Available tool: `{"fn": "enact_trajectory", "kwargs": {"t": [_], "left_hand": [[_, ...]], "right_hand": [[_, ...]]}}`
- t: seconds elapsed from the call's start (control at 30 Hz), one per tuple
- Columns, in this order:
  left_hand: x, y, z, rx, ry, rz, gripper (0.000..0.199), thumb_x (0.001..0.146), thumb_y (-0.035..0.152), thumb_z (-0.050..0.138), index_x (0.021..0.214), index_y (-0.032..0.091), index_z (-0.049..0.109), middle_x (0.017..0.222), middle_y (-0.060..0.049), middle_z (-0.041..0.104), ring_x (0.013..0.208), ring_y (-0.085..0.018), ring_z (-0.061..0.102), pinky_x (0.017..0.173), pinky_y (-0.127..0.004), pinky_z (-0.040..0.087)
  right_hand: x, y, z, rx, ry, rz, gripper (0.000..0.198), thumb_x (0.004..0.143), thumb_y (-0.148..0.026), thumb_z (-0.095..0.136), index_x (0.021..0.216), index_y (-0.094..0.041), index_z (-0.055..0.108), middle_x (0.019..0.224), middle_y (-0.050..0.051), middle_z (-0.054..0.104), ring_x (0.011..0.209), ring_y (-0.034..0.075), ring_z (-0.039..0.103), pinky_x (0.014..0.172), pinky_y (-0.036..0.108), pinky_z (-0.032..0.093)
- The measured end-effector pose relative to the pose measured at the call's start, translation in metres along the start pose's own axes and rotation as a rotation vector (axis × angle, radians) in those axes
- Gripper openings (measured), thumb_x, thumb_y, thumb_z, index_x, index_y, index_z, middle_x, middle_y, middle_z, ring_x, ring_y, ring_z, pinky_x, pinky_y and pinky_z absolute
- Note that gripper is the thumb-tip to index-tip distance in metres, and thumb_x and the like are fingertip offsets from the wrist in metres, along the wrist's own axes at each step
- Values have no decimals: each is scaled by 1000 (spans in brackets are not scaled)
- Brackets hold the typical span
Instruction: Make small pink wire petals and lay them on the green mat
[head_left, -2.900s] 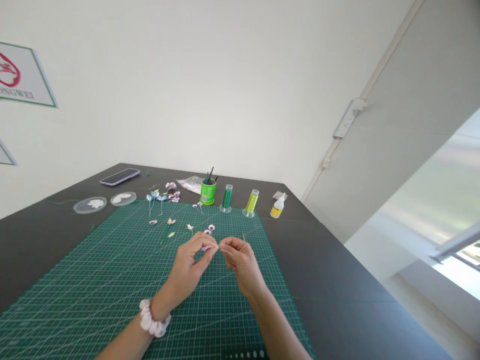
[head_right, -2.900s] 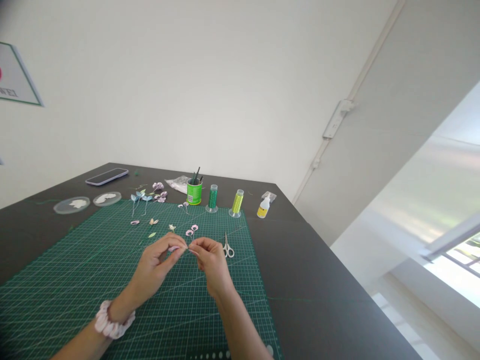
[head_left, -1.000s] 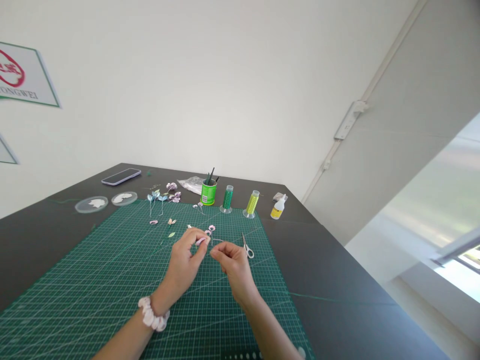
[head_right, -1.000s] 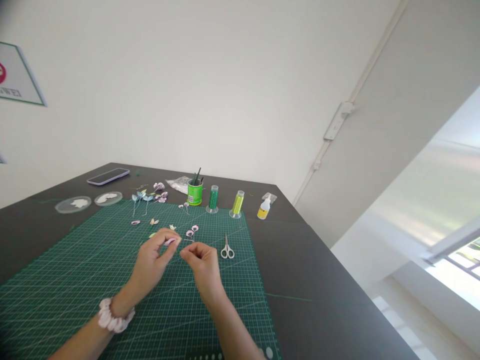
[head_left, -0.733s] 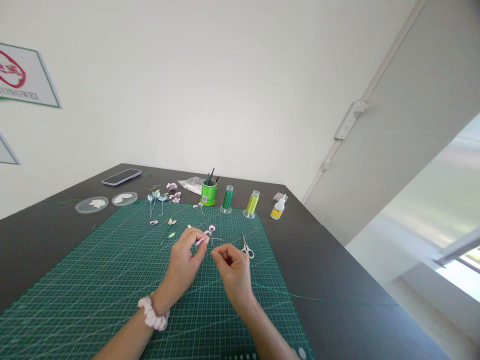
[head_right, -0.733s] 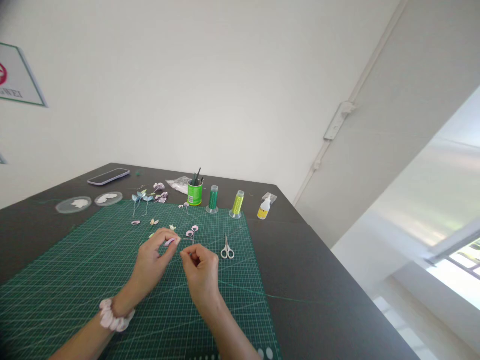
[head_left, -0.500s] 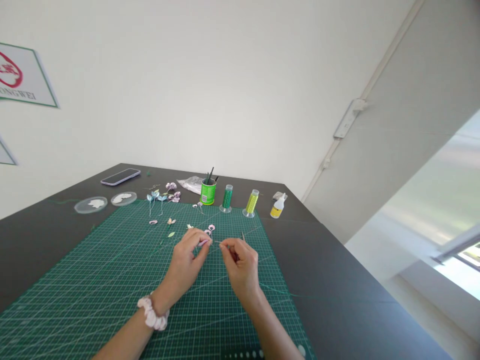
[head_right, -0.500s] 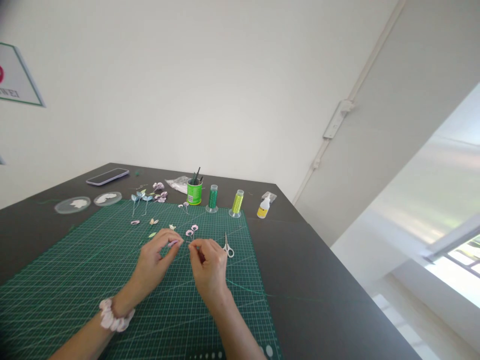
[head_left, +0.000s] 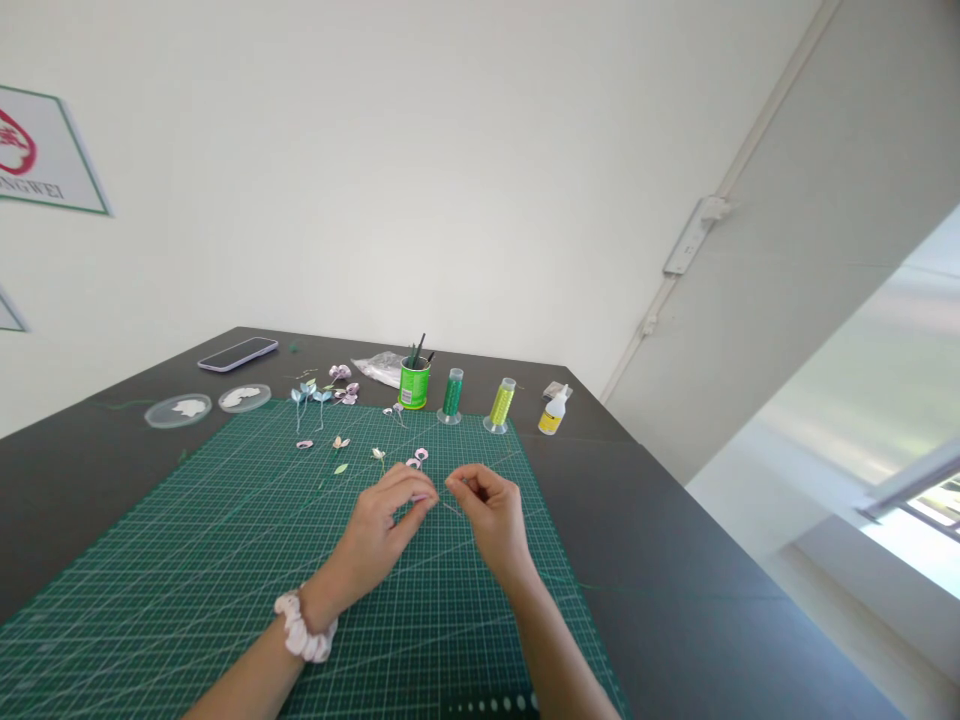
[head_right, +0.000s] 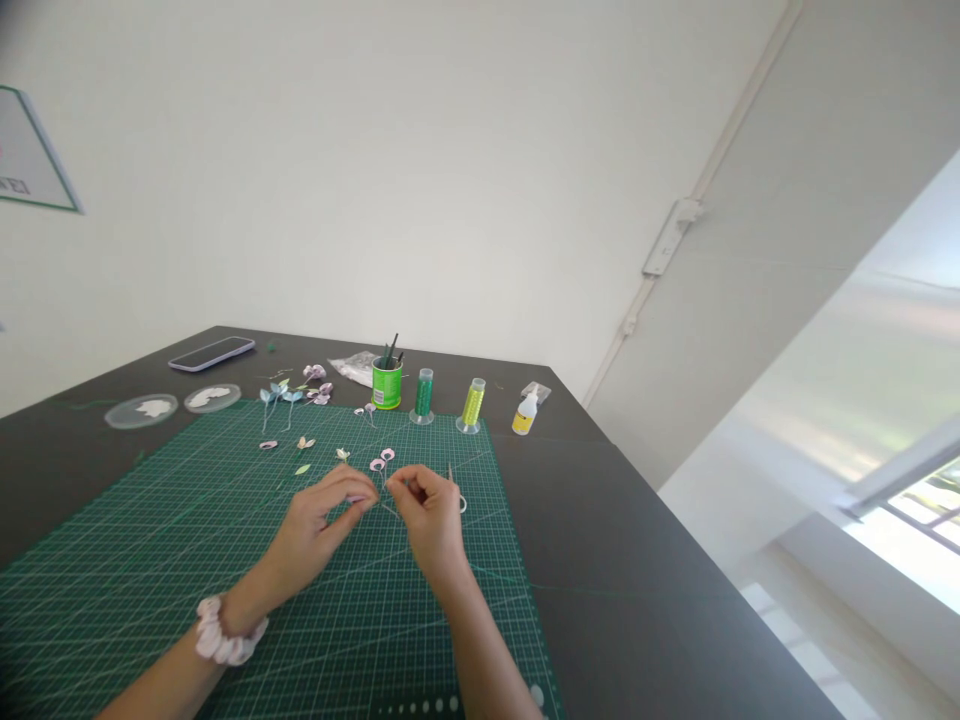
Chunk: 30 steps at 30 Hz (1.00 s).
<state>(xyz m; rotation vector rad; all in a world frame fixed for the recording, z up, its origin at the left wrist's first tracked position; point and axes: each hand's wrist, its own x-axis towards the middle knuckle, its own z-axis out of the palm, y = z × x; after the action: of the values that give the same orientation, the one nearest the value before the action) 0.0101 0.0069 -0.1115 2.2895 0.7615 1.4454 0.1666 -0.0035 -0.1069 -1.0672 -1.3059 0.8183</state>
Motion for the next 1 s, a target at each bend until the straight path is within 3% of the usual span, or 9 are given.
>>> {"fn": "enact_trajectory", "kwargs": {"t": [0.23, 0.5, 0.73, 1.0], "left_hand": [[-2, 2, -2, -51, 60, -95, 16, 91, 18, 55, 78, 19, 63, 78, 0, 66, 76, -13, 62, 73, -23, 48], [-2, -5, -1, 47, 222, -163, 13, 89, 19, 53, 78, 18, 61, 80, -2, 64, 76, -14, 61, 72, -25, 49], [-2, -8, 2, 123, 264, -164, 14, 87, 18, 52, 75, 19, 58, 77, -2, 63, 75, -15, 60, 72, -28, 49], [-3, -11, 1, 160, 220, -142, 15, 87, 17, 52, 74, 19, 59, 77, -2, 65, 75, -16, 60, 72, -29, 50]], "right_hand": [[0, 1, 7, 170, -103, 225, 17, 66, -33, 66, 61, -18, 62, 51, -5, 45, 46, 7, 25, 45, 24, 19], [-10, 2, 20, 263, -183, 354, 17, 64, -32, 68, 59, -17, 61, 47, -8, 38, 44, 6, 22, 43, 24, 16], [-13, 0, 25, 227, -162, 319, 17, 64, -32, 67, 57, -17, 62, 46, -7, 40, 45, 7, 25, 45, 24, 20], [-17, 2, 25, 72, -37, 109, 19, 71, -35, 61, 60, -18, 60, 50, -5, 39, 49, 10, 29, 47, 24, 27]]}}
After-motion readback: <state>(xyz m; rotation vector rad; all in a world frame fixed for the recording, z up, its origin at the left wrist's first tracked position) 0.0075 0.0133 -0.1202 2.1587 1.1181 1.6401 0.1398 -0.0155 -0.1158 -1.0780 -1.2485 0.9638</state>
